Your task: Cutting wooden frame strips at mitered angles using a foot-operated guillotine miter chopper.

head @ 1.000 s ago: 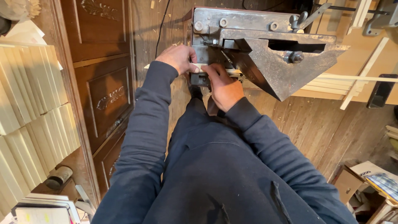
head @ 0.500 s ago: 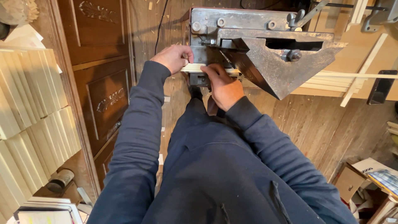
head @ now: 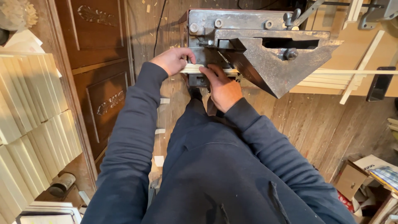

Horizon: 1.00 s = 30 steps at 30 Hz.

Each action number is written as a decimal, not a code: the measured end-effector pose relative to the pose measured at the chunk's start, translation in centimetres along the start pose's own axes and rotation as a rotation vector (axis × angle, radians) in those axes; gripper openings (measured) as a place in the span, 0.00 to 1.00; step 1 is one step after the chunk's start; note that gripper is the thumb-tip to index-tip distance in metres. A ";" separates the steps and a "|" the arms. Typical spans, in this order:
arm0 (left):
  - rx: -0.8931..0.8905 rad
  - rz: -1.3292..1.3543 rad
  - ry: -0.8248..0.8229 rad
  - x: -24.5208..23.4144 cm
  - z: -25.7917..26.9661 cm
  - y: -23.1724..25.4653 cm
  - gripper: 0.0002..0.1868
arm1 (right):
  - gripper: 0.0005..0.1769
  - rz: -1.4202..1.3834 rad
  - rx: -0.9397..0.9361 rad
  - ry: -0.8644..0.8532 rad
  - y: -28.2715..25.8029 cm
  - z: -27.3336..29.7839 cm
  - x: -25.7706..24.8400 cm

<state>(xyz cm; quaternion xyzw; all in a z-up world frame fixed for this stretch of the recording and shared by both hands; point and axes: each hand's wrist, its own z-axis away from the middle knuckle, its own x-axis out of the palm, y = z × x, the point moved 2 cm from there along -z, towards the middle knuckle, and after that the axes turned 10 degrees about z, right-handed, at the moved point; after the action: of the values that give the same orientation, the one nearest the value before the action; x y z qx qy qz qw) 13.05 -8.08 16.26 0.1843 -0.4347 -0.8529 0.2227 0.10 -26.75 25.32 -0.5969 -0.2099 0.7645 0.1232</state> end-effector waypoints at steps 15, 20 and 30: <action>-0.015 -0.194 0.028 0.2 2.5 3.6 0.15 | 0.32 -0.009 0.014 -0.020 -0.1 0.1 0.1; -0.041 -0.246 0.066 0.5 2.5 4.0 0.14 | 0.30 0.026 0.030 -0.044 -1.0 2.4 -1.5; -0.011 -0.216 0.132 1.0 2.4 3.7 0.12 | 0.23 -0.111 0.018 -0.145 1.6 7.9 0.2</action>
<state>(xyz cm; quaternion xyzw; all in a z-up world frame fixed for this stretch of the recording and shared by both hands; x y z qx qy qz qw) 11.76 -8.97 20.48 0.2847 -0.3920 -0.8602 0.1590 -7.44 -29.45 25.91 -0.5265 -0.2440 0.7995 0.1552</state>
